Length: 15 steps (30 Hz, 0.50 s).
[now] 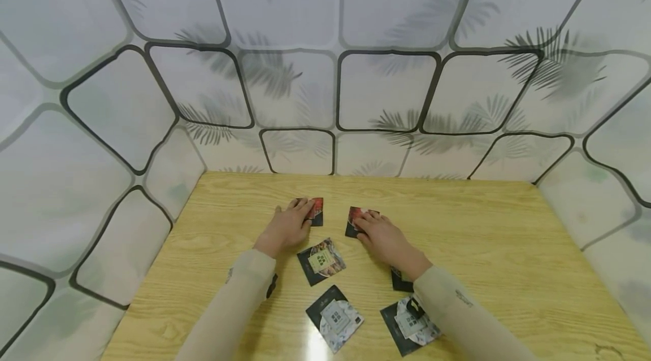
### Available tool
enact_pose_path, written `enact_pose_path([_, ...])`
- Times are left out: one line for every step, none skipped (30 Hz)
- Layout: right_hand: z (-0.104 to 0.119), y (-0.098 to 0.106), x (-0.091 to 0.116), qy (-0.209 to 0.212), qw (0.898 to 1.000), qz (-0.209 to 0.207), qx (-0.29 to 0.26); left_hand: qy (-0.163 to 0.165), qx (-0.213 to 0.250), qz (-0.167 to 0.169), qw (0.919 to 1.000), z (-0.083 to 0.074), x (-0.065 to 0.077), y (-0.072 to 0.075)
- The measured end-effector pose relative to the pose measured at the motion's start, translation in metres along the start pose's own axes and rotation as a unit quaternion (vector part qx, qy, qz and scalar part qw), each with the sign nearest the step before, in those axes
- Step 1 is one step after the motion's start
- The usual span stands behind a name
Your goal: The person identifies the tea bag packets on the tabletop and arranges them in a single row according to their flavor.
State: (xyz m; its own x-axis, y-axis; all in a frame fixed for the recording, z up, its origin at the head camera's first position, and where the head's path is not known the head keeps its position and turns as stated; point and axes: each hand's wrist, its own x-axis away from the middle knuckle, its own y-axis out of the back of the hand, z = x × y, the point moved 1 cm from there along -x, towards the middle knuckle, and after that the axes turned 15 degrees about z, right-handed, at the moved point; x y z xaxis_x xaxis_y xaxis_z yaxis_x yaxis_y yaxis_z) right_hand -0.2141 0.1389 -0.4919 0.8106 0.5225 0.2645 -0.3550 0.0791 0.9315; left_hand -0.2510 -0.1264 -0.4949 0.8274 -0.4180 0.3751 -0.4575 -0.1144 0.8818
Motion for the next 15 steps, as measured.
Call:
enact_pose_path([0.001,0.000,-0.001,0.001,1.000,0.000,-0.001,0.000,-0.001,-0.001,1.0000,0.000,0.000,0.000])
enact_pose_path([0.001,0.001,-0.003,0.002,1.000,0.001,-0.002,0.000,-0.003,-0.001,1.0000,0.001,-0.001,-0.001])
enact_pose_path([0.002,0.001,-0.004,0.004,1.000,0.001,-0.003,0.000,-0.003,-0.002,1.0000,0.001,-0.001,-0.001])
enact_pose_path([0.002,0.001,-0.006,0.006,1.000,0.000,-0.004,0.001,-0.005,-0.003,1.0000,0.001,-0.001,-0.002])
enact_pose_path([0.003,0.001,-0.007,0.008,1.000,0.001,-0.004,0.002,-0.006,-0.004,1.0000,0.002,-0.002,-0.002])
enact_pose_path([0.003,0.002,-0.009,0.009,1.000,0.001,-0.005,0.002,-0.007,-0.004,1.0000,0.002,-0.002,-0.003])
enact_pose_path([0.004,0.002,-0.010,0.012,1.000,0.001,-0.005,0.003,-0.008,-0.004,1.0000,0.002,-0.002,-0.003])
enact_pose_path([0.004,0.002,-0.012,0.013,1.000,0.002,-0.004,0.003,-0.009,-0.005,0.9999,0.003,-0.003,-0.004])
enact_pose_path([0.004,0.002,-0.013,0.017,1.000,0.000,-0.004,0.003,-0.010,-0.005,0.9999,0.003,-0.003,-0.004])
enact_pose_path([0.005,0.003,-0.015,0.019,1.000,0.002,-0.003,0.004,-0.011,-0.004,0.9999,0.003,-0.003,-0.004])
enact_pose_path([0.005,0.003,-0.016,0.021,1.000,0.001,-0.003,0.004,-0.012,-0.003,0.9999,0.003,-0.003,-0.004])
enact_pose_path([0.006,0.003,-0.018,0.023,1.000,0.001,0.000,0.003,-0.012,-0.004,0.9999,0.003,-0.003,-0.004])
enact_pose_path([0.006,0.004,-0.019,0.025,1.000,0.000,0.000,0.003,-0.012,-0.004,0.9999,0.003,-0.002,-0.004])
enact_pose_path([0.006,0.004,-0.021,0.027,1.000,0.000,0.001,0.003,-0.012,-0.004,0.9999,0.003,-0.002,-0.003])
enact_pose_path([0.007,0.004,-0.023,0.030,1.000,-0.002,0.000,0.003,-0.012,-0.004,0.9999,0.003,-0.002,-0.003])
